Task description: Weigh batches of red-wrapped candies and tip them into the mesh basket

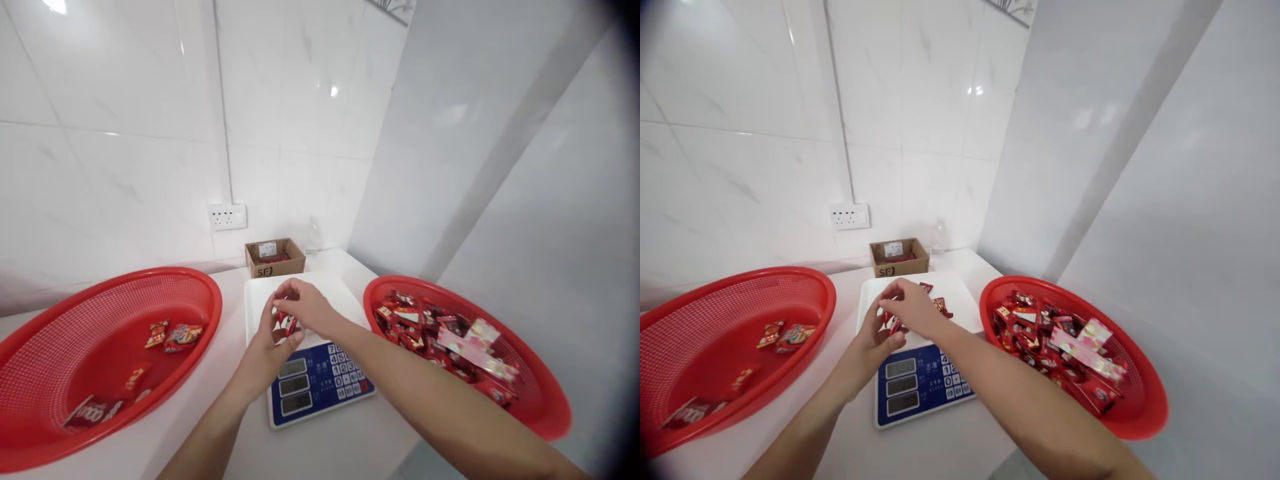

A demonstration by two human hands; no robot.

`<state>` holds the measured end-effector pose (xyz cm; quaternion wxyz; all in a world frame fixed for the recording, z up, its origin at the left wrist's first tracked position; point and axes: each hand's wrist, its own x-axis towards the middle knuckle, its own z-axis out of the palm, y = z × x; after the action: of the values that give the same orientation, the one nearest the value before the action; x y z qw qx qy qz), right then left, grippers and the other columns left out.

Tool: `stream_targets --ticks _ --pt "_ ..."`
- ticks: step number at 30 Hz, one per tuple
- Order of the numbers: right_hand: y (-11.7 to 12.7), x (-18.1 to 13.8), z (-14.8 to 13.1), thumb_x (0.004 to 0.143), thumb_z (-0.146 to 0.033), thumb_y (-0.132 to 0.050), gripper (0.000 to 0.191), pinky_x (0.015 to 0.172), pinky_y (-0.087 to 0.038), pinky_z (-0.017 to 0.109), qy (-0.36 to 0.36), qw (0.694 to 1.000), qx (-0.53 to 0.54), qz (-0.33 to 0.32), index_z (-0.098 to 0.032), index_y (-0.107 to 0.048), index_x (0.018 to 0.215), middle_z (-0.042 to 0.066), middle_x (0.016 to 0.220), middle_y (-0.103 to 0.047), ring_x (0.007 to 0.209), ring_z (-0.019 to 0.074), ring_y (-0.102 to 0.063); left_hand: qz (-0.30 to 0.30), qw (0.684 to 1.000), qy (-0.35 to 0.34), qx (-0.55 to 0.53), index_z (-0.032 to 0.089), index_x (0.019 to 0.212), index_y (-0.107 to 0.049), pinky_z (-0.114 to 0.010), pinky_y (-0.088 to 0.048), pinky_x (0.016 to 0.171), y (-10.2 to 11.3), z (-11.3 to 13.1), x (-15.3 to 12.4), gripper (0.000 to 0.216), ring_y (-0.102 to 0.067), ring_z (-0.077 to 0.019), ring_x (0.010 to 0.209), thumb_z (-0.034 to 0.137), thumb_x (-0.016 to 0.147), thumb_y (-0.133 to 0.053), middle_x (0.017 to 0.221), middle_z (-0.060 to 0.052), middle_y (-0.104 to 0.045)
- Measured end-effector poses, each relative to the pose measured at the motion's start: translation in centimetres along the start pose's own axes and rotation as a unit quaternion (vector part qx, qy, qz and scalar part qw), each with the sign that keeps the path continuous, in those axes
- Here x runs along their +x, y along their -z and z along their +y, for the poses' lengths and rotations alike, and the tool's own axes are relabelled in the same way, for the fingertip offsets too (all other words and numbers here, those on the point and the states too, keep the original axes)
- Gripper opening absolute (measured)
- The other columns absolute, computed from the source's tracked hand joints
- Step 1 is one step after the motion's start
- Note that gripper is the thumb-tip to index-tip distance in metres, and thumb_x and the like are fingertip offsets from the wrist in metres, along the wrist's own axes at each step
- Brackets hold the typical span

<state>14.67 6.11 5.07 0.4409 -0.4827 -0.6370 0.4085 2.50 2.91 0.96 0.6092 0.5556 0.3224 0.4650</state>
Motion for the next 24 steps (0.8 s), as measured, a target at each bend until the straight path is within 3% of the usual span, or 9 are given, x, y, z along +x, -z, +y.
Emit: stream_targets --ticks 4,7,10,16,24 --pt "-2.0 -0.4 0.3 0.077 -0.026 -0.056 0.015 0.071 -0.049 0.029 0.059 0.997 -0.052 0.013 -0.02 -0.058 0.09 0.001 0.085 -0.062 0.078 0.0141 -0.059 0.047 0.997 -0.031 -0.051 0.028 0.128 -0.039 -0.035 -0.05 0.082 0.3 0.3 0.4 0.059 -0.054 -0.0233 0.108 0.034 0.075 -0.064 0.129 -0.009 -0.049" --pt "-2.0 -1.2 0.0 0.078 -0.022 -0.054 0.024 0.084 -0.046 0.034 0.1 0.991 -0.091 -0.01 -0.02 -0.059 0.102 0.004 0.101 -0.062 0.094 0.0168 -0.058 0.089 0.992 -0.033 -0.084 0.026 0.119 -0.047 -0.034 -0.05 0.083 0.9 0.1 0.7 0.047 -0.055 -0.0213 0.106 0.034 0.076 -0.063 0.12 -0.006 -0.056" --pt "-1.1 -1.7 0.3 0.077 -0.018 -0.053 0.029 0.091 -0.042 0.034 0.101 0.99 -0.099 -0.023 -0.022 -0.061 0.105 0.004 0.11 -0.062 0.103 0.0174 -0.055 0.076 0.99 -0.004 -0.117 0.025 0.109 -0.051 -0.033 -0.05 0.083 1.3 0.0 0.7 0.039 -0.056 -0.0192 0.102 0.031 0.074 -0.065 0.112 -0.003 -0.059" --pt "0.9 -1.5 1.1 0.077 -0.023 -0.054 0.018 0.072 -0.048 0.03 0.05 0.996 -0.064 -0.045 -0.018 -0.066 0.089 0.002 0.083 -0.068 0.076 0.0151 -0.061 0.029 0.98 0.072 -0.182 0.023 0.095 -0.055 -0.035 -0.052 0.078 1.3 0.2 0.5 0.027 -0.057 -0.0159 0.093 0.032 0.072 -0.068 0.098 -0.001 -0.057" --pt "5.1 -0.3 2.6 0.077 -0.034 -0.054 0.018 0.067 -0.046 0.029 0.004 0.989 -0.112 0.094 -0.019 -0.063 0.081 0.0 0.076 -0.065 0.07 0.015 -0.059 0.097 0.979 0.062 -0.165 0.022 0.095 -0.055 -0.03 -0.052 0.07 1.7 0.5 0.7 0.032 -0.058 -0.0156 0.085 0.04 0.072 -0.067 0.089 -0.001 -0.056"
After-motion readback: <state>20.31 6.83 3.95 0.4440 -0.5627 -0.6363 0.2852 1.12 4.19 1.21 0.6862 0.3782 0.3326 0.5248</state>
